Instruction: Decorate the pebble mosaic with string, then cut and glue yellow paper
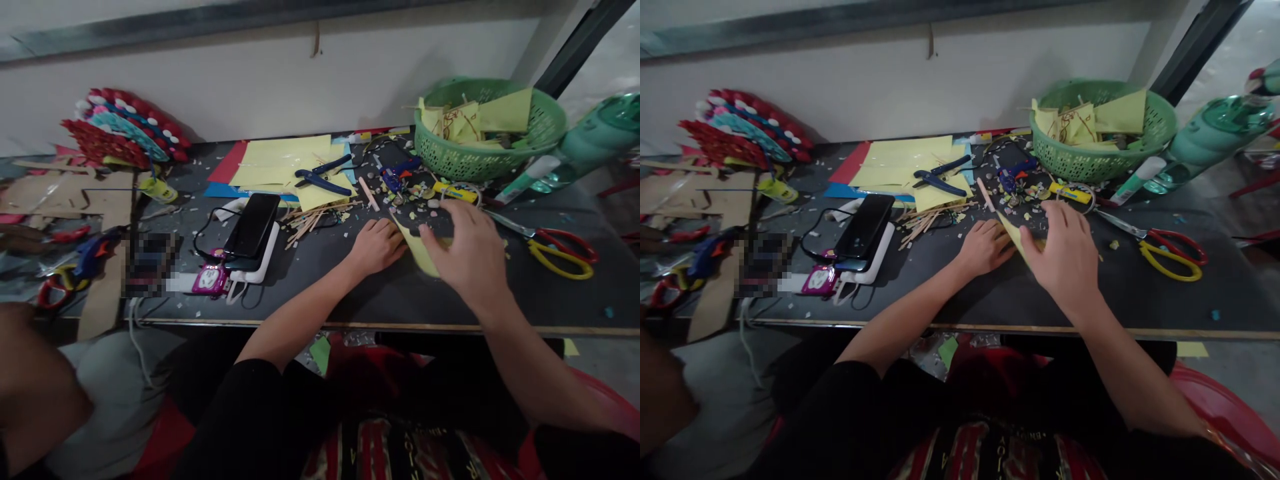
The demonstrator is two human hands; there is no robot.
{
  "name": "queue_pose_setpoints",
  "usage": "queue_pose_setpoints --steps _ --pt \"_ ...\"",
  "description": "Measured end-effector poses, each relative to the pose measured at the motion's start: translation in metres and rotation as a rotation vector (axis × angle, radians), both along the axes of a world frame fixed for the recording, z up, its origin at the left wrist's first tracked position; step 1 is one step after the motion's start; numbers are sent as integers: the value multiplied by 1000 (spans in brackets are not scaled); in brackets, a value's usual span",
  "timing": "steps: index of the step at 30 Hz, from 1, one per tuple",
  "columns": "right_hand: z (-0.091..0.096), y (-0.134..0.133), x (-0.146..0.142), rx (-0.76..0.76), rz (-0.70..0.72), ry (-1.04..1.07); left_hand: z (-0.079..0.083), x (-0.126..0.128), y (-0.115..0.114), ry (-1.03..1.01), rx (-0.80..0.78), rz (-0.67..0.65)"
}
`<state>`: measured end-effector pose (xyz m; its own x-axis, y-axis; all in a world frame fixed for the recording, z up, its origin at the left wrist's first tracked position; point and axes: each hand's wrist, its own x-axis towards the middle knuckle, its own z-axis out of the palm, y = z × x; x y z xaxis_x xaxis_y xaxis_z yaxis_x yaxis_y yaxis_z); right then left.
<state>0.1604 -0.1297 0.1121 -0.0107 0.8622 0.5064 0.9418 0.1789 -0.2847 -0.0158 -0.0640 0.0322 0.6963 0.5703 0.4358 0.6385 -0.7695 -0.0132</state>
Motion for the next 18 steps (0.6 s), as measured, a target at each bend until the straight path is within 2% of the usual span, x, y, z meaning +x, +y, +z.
queue_pose_setpoints --steps 5,10,13,16,18 --pt "-24 -4 12 -252 -9 85 -6 -3 7 -17 -119 75" --pt "-30 3 19 -240 -58 40 -8 -1 9 -80 -229 142" --pt "-38 25 19 -196 -42 162 -9 -2 9 -292 -249 191" --pt "-54 55 20 -204 -18 404 -14 -4 13 -607 -277 198" --pt "-67 74 21 -208 -55 578 -19 -4 20 -820 -363 206"
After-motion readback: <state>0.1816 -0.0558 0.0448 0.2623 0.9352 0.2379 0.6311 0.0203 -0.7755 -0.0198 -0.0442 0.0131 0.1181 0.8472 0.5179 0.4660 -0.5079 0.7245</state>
